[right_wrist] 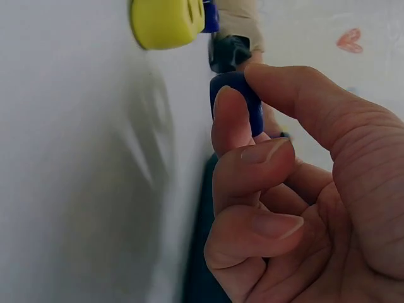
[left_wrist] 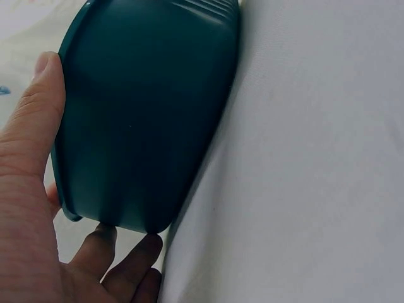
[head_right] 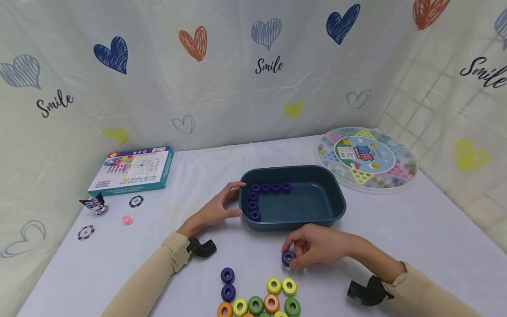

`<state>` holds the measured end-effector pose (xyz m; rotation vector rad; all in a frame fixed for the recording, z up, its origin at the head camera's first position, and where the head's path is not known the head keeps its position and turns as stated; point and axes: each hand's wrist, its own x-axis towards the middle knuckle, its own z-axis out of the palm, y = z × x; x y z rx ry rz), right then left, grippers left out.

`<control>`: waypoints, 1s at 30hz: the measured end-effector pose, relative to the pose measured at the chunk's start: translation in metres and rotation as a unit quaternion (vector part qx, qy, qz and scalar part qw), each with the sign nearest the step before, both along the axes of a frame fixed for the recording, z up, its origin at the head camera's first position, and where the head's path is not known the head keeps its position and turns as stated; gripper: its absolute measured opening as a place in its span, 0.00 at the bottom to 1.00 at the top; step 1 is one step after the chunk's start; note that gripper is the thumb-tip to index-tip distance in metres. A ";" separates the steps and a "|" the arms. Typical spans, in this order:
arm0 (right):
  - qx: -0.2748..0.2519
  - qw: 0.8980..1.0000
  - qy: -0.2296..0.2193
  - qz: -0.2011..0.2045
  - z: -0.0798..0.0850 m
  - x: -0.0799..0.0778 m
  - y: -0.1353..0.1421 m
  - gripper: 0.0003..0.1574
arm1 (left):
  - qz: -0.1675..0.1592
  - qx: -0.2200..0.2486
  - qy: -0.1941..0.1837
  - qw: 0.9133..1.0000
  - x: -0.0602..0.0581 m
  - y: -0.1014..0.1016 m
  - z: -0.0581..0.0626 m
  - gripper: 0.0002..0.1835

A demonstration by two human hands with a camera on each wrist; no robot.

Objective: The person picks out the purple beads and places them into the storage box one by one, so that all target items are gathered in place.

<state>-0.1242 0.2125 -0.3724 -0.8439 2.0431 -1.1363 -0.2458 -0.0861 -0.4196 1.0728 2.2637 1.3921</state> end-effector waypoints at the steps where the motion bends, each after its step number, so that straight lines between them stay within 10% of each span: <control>1: 0.002 1.000 0.006 0.001 0.002 0.000 -0.001 0.17 | 0.000 0.000 0.000 1.000 0.000 0.000 0.000 0.40; 12: 0.008 0.999 0.052 -0.006 0.031 -0.014 -0.003 0.16 | -0.007 -0.007 -0.007 1.000 0.012 -0.002 0.022 0.39; 30: 0.043 0.995 0.080 -0.051 0.047 -0.070 0.001 0.18 | -0.011 -0.002 -0.009 1.000 0.011 -0.001 0.020 0.41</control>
